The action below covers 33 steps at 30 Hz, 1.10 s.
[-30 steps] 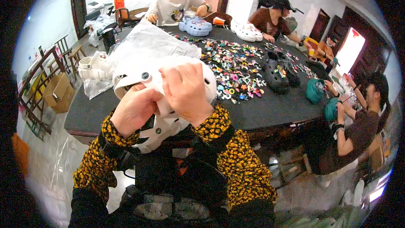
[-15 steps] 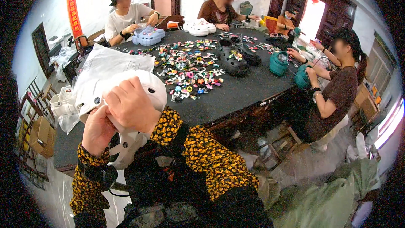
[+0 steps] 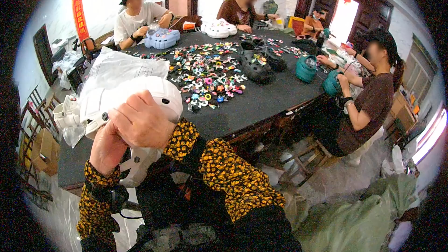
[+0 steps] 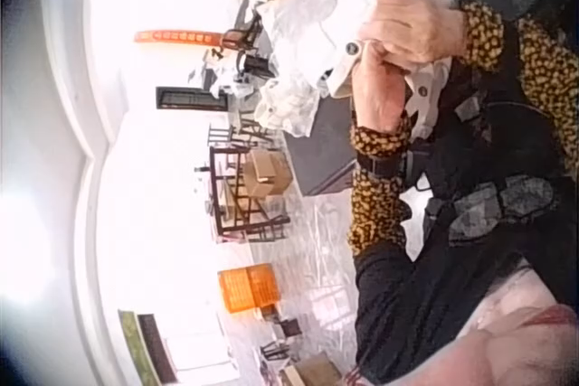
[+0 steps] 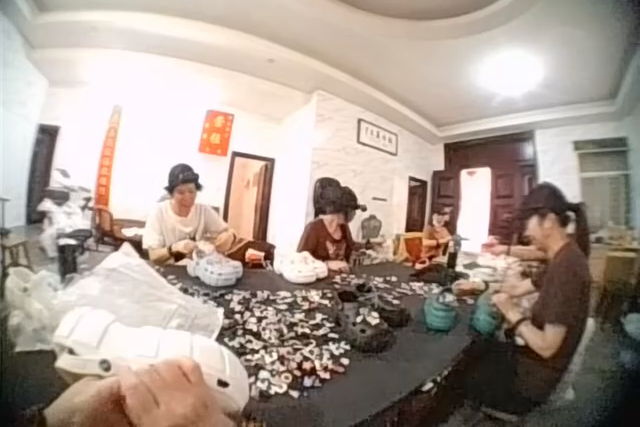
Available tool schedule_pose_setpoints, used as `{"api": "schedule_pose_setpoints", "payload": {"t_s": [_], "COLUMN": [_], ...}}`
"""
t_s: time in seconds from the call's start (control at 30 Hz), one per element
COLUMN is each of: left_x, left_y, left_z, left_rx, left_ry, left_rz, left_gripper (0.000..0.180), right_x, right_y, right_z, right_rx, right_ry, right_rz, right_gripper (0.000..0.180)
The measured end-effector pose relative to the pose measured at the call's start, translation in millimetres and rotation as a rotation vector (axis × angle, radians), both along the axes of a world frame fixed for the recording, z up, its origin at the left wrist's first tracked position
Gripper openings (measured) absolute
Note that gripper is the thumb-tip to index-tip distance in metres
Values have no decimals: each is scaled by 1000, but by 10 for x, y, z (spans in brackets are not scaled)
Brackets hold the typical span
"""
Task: Assembling decorative pins onto clogs at a manufacturing table.
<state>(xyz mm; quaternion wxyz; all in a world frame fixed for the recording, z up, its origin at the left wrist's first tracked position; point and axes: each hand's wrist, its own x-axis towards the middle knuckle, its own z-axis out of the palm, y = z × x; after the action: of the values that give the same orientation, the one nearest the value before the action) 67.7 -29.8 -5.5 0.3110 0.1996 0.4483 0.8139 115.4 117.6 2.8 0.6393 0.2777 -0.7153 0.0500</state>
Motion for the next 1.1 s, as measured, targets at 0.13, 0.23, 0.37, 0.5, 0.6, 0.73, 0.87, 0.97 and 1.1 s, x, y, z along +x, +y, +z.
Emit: {"api": "schedule_pose_setpoints", "payload": {"t_s": [0.13,0.23,0.37,0.5,0.6,0.73,0.87,0.97,1.1], "left_x": [-40,-67,21,-133,-133,-186,-255,-383,-495], "left_y": [-26,-13,115,15,-54,-47,-38,-59,-37], "left_z": [-100,-145,32,126,238,231,249,214,266], "left_rx": [50,2,29,-11,-4,-10,-39,-32,6], "left_ry": [53,43,-5,39,44,100,112,105,3], "left_rz": [-99,-55,6,-17,-2,-16,-35,-36,-32], "left_gripper": [24,25,17,17,20,21,21,24,28], "right_x": [-38,-82,-55,-31,-39,-165,-265,-312,-317], "right_y": [9,69,204,351,550,964,1304,1408,1563], "right_z": [-15,-37,9,85,48,-54,-371,-536,-715], "right_rx": [24,33,24,-66,-528,-772,-769,-774,-618], "right_ry": [31,20,-40,-3,-182,-271,-466,-731,-839], "right_rz": [34,64,95,32,4,27,-114,-230,-318], "right_gripper": [31,26,21,20,15,14,19,27,32]}}
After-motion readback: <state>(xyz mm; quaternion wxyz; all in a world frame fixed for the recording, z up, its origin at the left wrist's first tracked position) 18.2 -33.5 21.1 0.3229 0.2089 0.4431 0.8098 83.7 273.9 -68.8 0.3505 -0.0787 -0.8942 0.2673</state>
